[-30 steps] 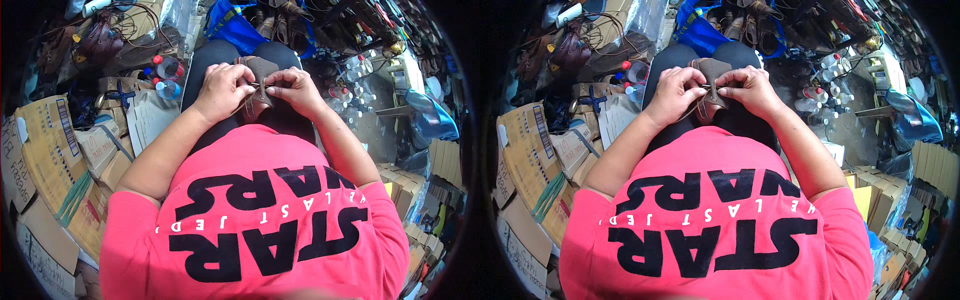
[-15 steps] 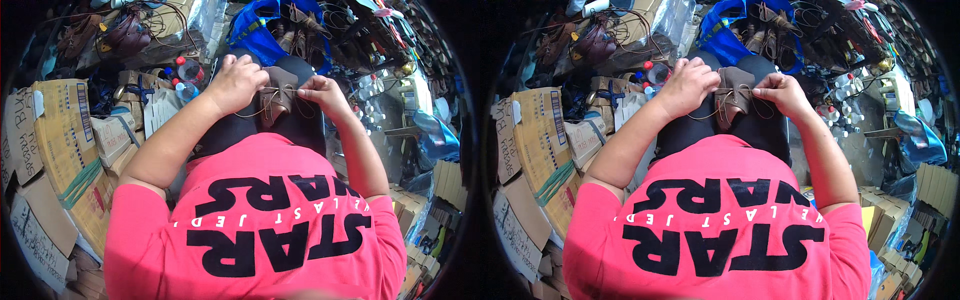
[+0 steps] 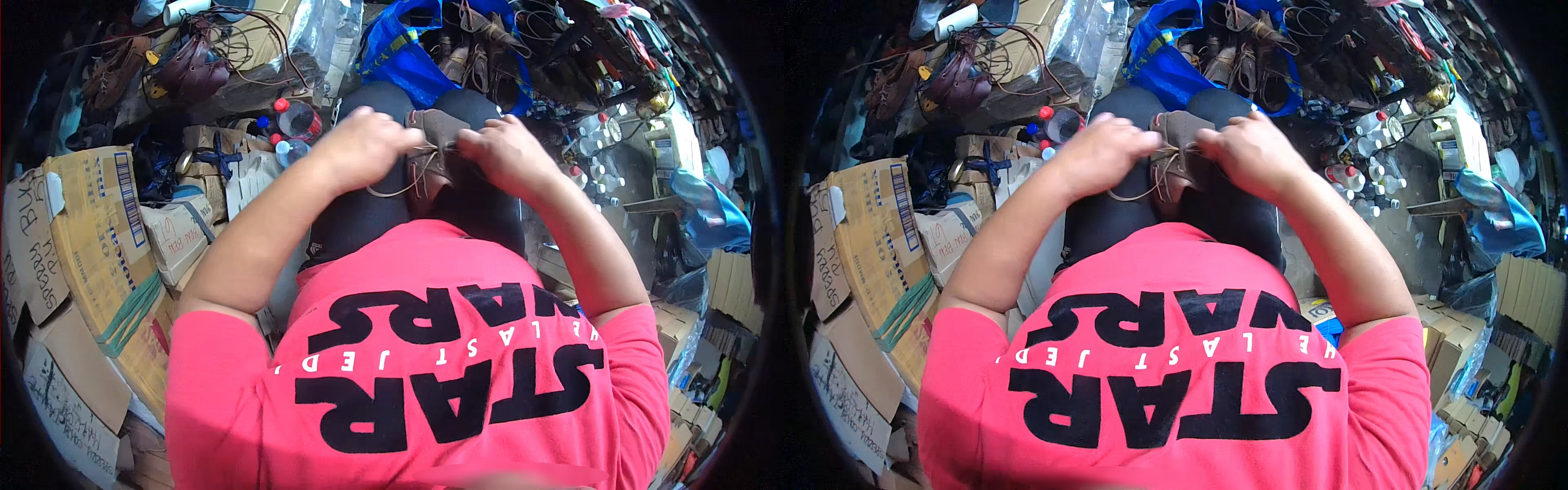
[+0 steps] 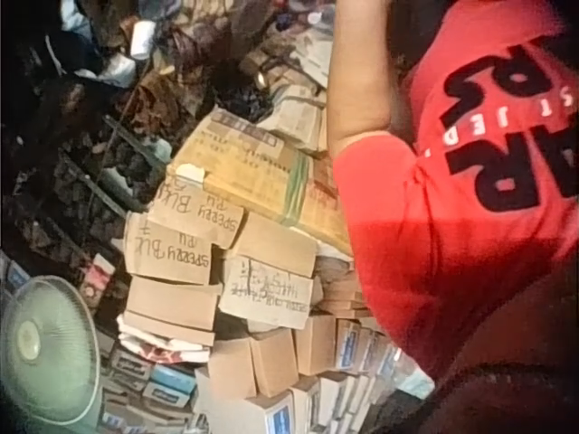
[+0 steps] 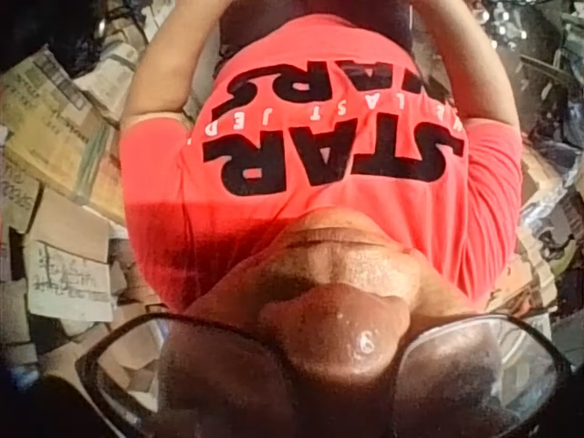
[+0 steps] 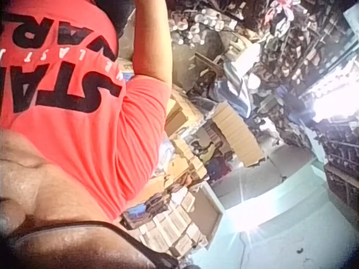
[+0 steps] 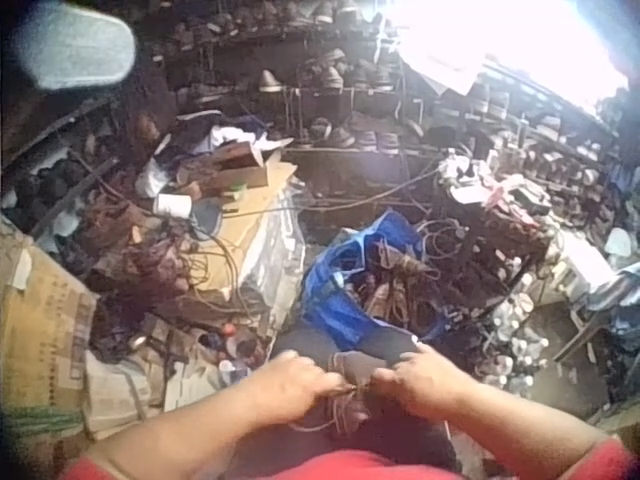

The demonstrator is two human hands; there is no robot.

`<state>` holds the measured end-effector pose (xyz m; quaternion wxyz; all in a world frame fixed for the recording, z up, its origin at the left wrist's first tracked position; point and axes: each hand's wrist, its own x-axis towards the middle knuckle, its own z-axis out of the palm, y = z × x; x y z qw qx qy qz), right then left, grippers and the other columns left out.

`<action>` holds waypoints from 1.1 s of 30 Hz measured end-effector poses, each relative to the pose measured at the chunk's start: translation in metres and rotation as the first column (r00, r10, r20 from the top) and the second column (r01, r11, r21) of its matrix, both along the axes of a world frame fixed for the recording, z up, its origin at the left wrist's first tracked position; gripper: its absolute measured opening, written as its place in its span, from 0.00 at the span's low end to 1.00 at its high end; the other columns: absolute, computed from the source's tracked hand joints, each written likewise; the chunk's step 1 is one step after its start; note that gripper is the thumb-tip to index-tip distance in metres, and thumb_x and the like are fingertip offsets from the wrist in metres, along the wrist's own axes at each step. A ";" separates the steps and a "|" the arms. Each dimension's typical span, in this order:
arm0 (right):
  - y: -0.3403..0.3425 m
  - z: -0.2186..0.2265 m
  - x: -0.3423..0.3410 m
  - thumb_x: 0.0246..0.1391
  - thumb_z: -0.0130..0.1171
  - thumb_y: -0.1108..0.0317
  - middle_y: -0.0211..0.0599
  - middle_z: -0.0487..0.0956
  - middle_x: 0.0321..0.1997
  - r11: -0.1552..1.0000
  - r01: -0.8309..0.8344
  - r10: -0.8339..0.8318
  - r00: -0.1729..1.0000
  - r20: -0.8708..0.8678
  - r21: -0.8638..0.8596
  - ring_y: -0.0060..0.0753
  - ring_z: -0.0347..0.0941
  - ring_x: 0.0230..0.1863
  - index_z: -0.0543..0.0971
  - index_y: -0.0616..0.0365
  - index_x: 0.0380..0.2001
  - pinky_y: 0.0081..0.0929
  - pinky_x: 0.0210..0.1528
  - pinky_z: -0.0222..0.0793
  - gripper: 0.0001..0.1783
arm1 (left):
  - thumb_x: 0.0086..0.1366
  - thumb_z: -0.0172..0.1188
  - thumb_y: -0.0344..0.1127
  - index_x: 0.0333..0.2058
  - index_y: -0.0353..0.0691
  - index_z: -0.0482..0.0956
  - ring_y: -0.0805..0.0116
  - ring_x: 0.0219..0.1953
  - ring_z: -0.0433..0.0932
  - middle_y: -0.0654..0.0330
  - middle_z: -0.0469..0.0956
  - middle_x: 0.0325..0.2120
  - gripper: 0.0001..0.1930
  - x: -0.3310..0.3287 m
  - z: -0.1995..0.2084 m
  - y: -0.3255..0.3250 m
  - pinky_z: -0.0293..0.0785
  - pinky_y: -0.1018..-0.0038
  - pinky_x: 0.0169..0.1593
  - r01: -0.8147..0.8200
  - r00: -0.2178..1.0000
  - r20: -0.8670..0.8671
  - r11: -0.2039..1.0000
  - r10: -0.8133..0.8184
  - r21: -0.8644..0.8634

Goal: Manually stitching leather shoe components together with a needle and thread.

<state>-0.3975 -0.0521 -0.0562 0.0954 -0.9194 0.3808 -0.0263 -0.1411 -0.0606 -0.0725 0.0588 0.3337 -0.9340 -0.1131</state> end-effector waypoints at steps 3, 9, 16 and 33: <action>0.004 -0.013 -0.069 0.49 0.55 0.71 0.38 0.79 0.27 0.966 0.253 -0.251 0.967 -0.040 0.055 0.43 0.75 0.34 0.75 0.51 0.31 0.38 0.41 0.66 0.04 | 0.59 0.51 0.28 0.33 0.46 0.78 0.55 0.35 0.79 0.55 0.79 0.28 0.07 0.077 0.002 -0.002 0.72 0.62 0.38 -0.278 0.960 -0.024 0.959 0.280 0.058; -0.005 -0.025 -0.098 0.60 0.57 0.63 0.29 0.77 0.34 0.578 -0.132 -0.812 0.000 0.583 0.805 0.22 0.71 0.36 0.77 0.55 0.34 0.28 0.45 0.68 0.07 | 0.68 0.57 0.34 0.34 0.40 0.78 0.74 0.32 0.74 0.65 0.76 0.27 0.06 0.134 0.002 0.003 0.69 0.79 0.41 0.176 0.111 -0.718 0.698 0.687 0.694; -0.014 0.001 -0.041 0.66 0.51 0.60 0.25 0.70 0.26 0.545 -0.488 -0.812 -0.103 0.575 0.682 0.21 0.68 0.30 0.72 0.54 0.35 0.30 0.39 0.72 0.10 | 0.70 0.52 0.38 0.33 0.44 0.70 0.75 0.25 0.66 0.68 0.64 0.19 0.07 0.069 0.020 0.002 0.65 0.77 0.35 0.431 -0.323 -0.376 0.489 0.868 0.758; 0.033 0.005 -0.009 0.46 0.65 0.72 0.42 0.82 0.27 0.953 0.185 -0.280 0.844 0.457 0.241 0.38 0.80 0.29 0.84 0.57 0.34 0.26 0.34 0.73 0.09 | 0.51 0.68 0.45 0.51 0.46 0.77 0.55 0.43 0.75 0.51 0.77 0.37 0.27 -0.027 0.001 -0.065 0.69 0.64 0.48 -0.055 0.998 0.014 0.934 0.053 0.352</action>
